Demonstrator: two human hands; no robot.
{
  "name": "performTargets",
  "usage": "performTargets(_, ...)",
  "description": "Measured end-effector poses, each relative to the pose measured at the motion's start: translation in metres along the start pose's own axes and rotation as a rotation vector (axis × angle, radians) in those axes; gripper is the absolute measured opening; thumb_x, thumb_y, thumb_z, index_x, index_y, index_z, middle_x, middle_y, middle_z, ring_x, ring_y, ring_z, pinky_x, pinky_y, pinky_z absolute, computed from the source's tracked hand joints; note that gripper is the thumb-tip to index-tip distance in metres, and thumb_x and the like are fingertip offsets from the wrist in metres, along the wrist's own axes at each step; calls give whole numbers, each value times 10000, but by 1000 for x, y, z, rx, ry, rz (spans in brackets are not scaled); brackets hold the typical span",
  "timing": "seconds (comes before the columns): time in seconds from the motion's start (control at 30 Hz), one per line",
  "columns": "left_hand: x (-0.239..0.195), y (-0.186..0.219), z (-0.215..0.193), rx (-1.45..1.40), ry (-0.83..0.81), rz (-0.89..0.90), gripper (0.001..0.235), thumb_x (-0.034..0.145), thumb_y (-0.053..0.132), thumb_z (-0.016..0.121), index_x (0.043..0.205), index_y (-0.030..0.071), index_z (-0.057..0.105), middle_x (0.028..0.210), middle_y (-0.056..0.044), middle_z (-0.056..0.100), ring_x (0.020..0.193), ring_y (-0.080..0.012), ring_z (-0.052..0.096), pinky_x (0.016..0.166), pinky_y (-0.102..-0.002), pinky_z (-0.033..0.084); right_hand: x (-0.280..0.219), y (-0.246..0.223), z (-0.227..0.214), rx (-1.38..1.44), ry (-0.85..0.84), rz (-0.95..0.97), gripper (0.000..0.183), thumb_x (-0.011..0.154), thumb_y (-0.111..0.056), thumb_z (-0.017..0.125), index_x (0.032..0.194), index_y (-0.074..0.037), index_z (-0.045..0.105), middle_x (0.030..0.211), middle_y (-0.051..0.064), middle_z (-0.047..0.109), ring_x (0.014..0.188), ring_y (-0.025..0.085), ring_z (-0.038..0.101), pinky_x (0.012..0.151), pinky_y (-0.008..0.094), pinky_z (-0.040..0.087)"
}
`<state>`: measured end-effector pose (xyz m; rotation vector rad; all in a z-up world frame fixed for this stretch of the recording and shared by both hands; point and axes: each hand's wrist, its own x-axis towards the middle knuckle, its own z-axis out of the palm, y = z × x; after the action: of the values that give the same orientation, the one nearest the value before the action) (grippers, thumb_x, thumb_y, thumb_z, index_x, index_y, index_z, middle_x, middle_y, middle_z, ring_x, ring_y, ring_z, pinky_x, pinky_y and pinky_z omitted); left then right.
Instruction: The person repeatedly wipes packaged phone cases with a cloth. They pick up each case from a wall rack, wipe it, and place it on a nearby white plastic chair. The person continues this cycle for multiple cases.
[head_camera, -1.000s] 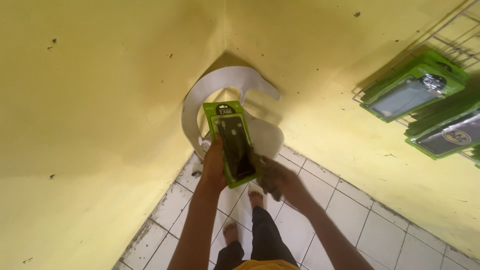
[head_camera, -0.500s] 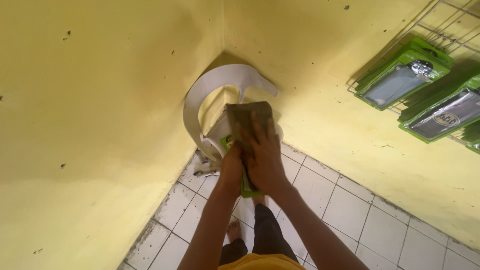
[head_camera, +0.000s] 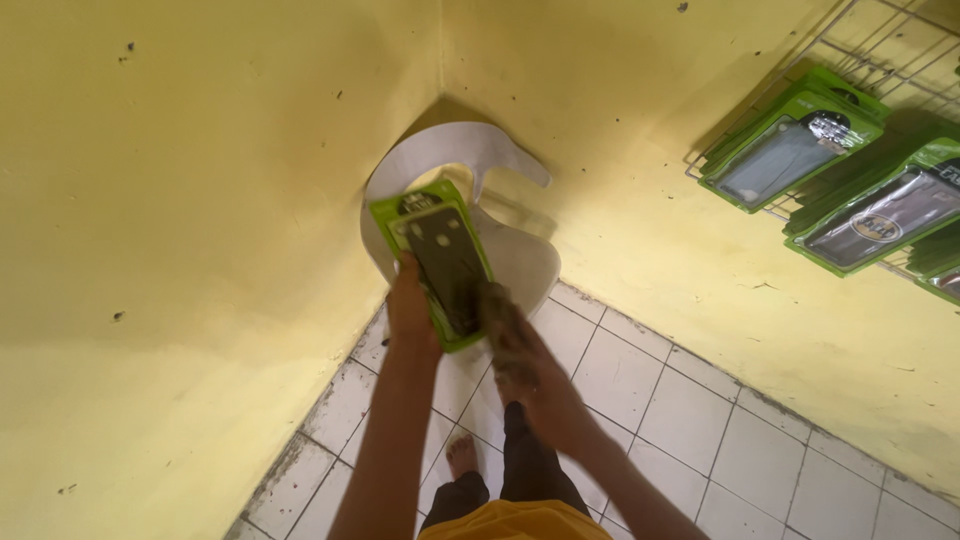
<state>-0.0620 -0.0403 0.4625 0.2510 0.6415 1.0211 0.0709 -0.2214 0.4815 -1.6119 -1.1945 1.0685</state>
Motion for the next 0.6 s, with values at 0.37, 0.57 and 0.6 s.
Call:
performTargets(0.37, -43, -71, 30, 981, -161, 468, 527, 1021, 174, 608, 1532, 124, 489, 1337, -172, 526, 1204, -258, 594, 1009, -369, 512, 46, 7, -24, 523, 312, 264, 562, 1097, -370, 412, 1514, -1, 483, 1380, 179, 634, 1230, 273, 614, 1076, 401, 468)
performTargets(0.57, -55, -81, 4, 180, -321, -219, 560, 1021, 298, 595, 1500, 35, 471, 1349, -126, 615, 1234, -235, 597, 1031, -367, 511, 31, -18, 6, 22, 372, -476, 527, 1161, -227, 385, 1591, 61, 285, 1601, 269, 362, 1445, 373, 376, 1157, 469, 329)
performTargets(0.6, -55, -77, 2, 289, -361, -190, 515, 1035, 216, 618, 1500, 55, 466, 1369, -97, 605, 1253, -212, 593, 1050, -361, 507, 29, -20, 3, -26, 380, -522, 495, 1163, -186, 360, 1577, 81, 308, 1575, 302, 386, 1421, 399, 386, 1140, 484, 328)
